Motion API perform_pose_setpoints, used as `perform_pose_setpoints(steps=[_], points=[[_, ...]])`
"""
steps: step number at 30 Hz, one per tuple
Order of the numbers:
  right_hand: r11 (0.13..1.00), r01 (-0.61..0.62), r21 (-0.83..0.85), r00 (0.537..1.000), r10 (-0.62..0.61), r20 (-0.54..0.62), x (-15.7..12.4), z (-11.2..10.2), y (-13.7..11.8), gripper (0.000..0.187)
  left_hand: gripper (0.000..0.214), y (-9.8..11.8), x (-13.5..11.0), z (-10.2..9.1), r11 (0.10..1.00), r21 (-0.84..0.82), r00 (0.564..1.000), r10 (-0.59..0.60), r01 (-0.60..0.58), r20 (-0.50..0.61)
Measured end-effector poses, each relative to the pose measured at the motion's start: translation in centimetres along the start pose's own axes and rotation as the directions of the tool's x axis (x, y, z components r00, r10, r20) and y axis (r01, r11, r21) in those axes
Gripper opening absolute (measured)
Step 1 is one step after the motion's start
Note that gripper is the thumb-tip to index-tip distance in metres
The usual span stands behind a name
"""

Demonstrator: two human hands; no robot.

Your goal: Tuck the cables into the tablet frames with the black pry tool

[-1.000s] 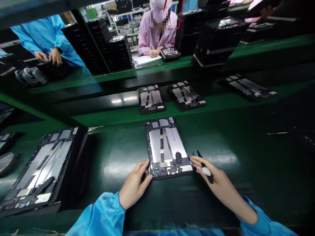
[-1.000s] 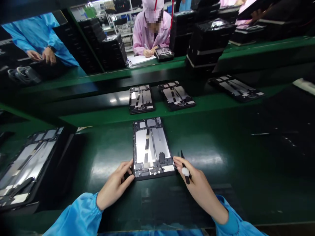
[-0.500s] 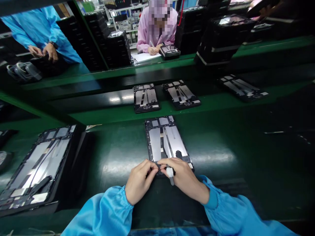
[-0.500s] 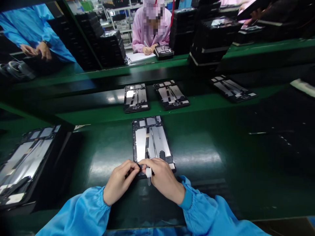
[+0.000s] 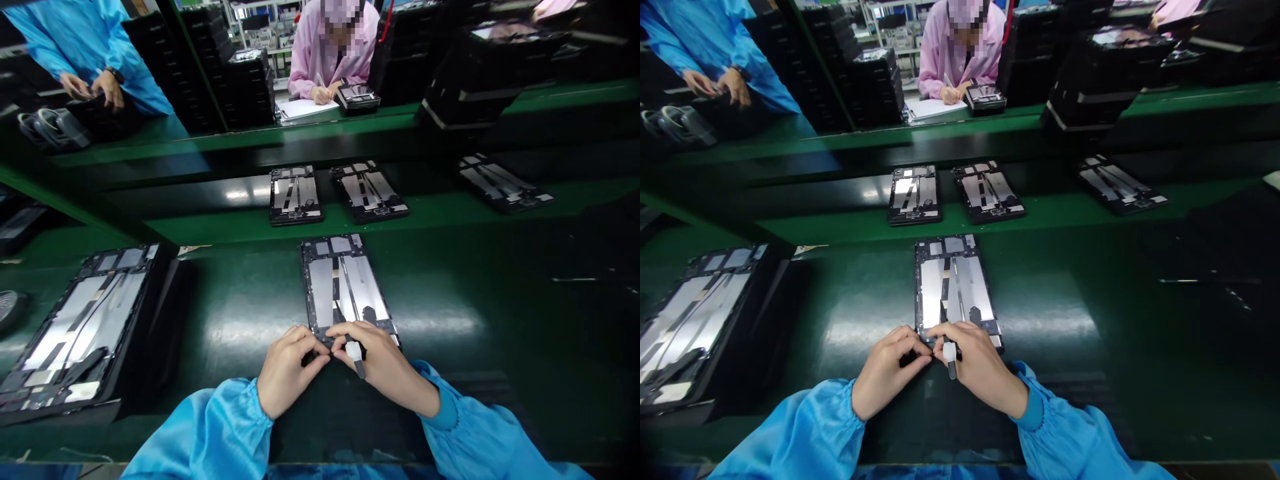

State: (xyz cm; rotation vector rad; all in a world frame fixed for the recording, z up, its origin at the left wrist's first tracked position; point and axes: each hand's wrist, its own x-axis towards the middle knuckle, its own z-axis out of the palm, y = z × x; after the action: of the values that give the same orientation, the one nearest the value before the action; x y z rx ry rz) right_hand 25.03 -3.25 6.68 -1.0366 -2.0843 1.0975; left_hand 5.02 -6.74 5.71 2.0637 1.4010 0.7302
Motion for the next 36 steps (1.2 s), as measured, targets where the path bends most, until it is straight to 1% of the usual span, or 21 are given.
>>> perform_pose_setpoints(steps=[1, 3, 5, 6, 8, 10, 14, 19, 22, 24, 27, 29, 31, 34, 36], points=[[1.0, 0.019, -0.008, 1.0, -0.019, -0.018, -0.1, 0.2, 0.1, 0.028, 0.008, 0.1, -0.1, 0.0, 1.0, 0.003, 1.0, -0.021, 0.021, 0.006], [0.998, 0.062, -0.025, 0.997, -0.063, -0.05, -0.3, 0.6, 0.4, 0.031, 0.007, 0.3, -0.3, 0.0, 0.999, 0.05, 1.0, -0.005, 0.005, 0.001], [0.993, 0.108, -0.051, 0.992, -0.111, -0.066, -0.4, 1.0, 0.7, 0.033, 0.01, 0.4, -0.6, -0.1, 0.982, 0.176, 0.997, 0.077, -0.074, -0.009], [0.99, 0.126, -0.066, 0.989, -0.131, -0.069, -0.5, 1.1, 0.9, 0.033, 0.013, 0.5, -0.9, -0.3, 0.957, 0.261, 0.991, 0.135, -0.129, -0.003], [0.984, 0.15, -0.091, 0.985, -0.157, -0.069, -0.6, 1.3, 1.0, 0.034, 0.022, 0.5, -1.5, -0.6, 0.878, 0.418, 0.97, 0.241, -0.234, 0.036], [0.983, 0.154, -0.096, 0.985, -0.16, -0.066, -0.6, 1.4, 1.1, 0.035, 0.028, 0.2, -2.0, -0.8, 0.82, 0.49, 0.952, 0.298, -0.295, 0.073], [0.988, 0.136, -0.079, 0.988, -0.141, -0.06, -0.7, 1.3, 1.4, 0.036, 0.031, -0.8, -2.7, -0.9, 0.799, 0.491, 0.931, 0.357, -0.347, 0.076], [0.989, 0.127, -0.072, 0.99, -0.131, -0.051, -0.8, 1.4, 1.5, 0.036, 0.034, -1.3, -2.7, -0.8, 0.764, 0.513, 0.913, 0.39, -0.392, 0.117], [0.992, 0.105, -0.071, 0.993, -0.109, -0.041, -0.7, 1.1, 1.3, 0.032, 0.036, -1.3, -2.5, -0.6, 0.741, 0.539, 0.906, 0.41, -0.4, 0.107], [0.996, 0.087, -0.026, 0.995, -0.089, -0.048, -0.8, 0.5, 0.9, 0.027, 0.037, -1.3, -2.5, -0.4, 0.735, 0.553, 0.909, 0.401, -0.391, 0.11], [0.991, 0.023, 0.129, 0.998, -0.016, -0.053, -1.4, -0.8, 0.4, 0.025, 0.036, -1.3, -2.7, 0.1, 0.76, 0.544, 0.928, 0.356, -0.354, 0.107], [0.971, -0.052, 0.235, 0.998, 0.061, -0.032, -2.1, -1.5, 0.2, 0.026, 0.035, -1.3, -2.7, 0.4, 0.782, 0.53, 0.939, 0.329, -0.329, 0.098], [0.944, -0.132, 0.302, 0.99, 0.141, -0.008, -2.8, -1.6, 0.1, 0.027, 0.034, -1.3, -2.7, 0.5, 0.796, 0.512, 0.942, 0.324, -0.323, 0.089], [0.923, -0.203, 0.326, 0.977, 0.214, 0.001, -3.2, -1.1, 0.2, 0.024, 0.033, -1.3, -2.7, 0.6, 0.804, 0.498, 0.94, 0.332, -0.325, 0.077], [0.934, -0.207, 0.29, 0.977, 0.214, 0.007, -3.2, -0.7, 0.3, 0.02, 0.034, -1.3, -2.7, 0.5, 0.805, 0.497, 0.94, 0.332, -0.323, 0.074]])
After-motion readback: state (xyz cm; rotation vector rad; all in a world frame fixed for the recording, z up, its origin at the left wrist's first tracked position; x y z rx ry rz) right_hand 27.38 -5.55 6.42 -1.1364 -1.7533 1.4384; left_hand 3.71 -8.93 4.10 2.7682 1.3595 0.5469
